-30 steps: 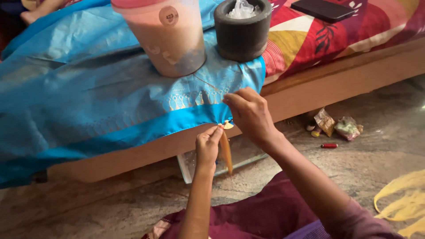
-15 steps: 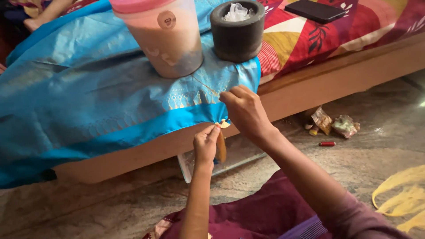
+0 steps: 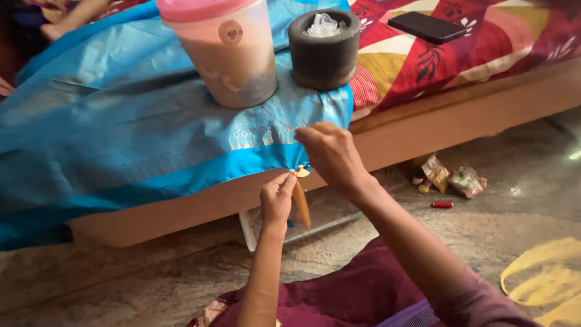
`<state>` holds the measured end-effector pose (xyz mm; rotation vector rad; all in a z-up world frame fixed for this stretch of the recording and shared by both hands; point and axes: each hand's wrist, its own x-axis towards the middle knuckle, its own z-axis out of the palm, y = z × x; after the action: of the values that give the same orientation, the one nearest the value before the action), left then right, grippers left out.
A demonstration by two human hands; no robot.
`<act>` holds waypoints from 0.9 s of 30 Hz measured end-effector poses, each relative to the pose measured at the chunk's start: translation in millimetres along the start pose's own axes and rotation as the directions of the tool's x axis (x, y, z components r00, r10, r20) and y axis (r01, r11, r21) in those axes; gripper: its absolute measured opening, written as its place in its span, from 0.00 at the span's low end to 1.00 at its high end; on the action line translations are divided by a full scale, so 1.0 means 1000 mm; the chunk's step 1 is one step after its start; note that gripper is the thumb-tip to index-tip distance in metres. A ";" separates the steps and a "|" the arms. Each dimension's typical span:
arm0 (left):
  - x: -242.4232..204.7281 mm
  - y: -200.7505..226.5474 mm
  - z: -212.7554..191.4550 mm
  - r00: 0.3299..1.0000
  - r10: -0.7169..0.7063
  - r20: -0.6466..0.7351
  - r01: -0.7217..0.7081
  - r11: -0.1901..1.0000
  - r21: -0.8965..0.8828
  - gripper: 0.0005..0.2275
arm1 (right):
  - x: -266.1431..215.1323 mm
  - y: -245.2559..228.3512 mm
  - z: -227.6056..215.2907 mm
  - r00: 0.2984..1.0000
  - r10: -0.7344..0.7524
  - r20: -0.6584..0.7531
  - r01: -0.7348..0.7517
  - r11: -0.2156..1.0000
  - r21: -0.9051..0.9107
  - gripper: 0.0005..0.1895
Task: Preparing and trimming silk tassels using a comb and scissors.
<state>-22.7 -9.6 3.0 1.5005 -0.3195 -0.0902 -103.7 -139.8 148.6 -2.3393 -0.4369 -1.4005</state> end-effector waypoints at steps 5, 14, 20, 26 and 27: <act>0.004 -0.010 -0.007 1.000 0.008 0.006 -0.007 1.000 -0.016 0.12 | -0.012 0.017 0.004 0.966 0.242 0.095 -0.234 0.968 -0.086 0.10; 0.003 -0.011 -0.007 1.000 -0.004 0.025 0.005 0.999 -0.050 0.11 | -0.044 0.062 0.029 0.895 0.341 0.286 -0.296 0.936 -0.188 0.06; -0.001 0.005 -0.007 0.999 0.002 0.053 -0.001 1.000 -0.024 0.11 | -0.056 0.032 -0.009 0.969 0.220 0.109 -0.215 0.975 -0.051 0.04; 0.002 -0.009 -0.003 0.999 0.032 -0.018 -0.032 0.999 0.033 0.11 | -0.044 -0.049 -0.120 0.961 0.224 0.165 -0.235 0.970 0.056 0.05; 0.003 -0.010 -0.003 0.999 0.051 -0.003 -0.051 0.998 0.022 0.11 | -0.039 -0.059 -0.139 0.955 0.233 0.185 -0.255 0.961 0.108 0.04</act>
<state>-17.7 -8.7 -7.0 1.5127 -0.3567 -0.0431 -255.2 -155.5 183.3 -2.3222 -0.2643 -1.0315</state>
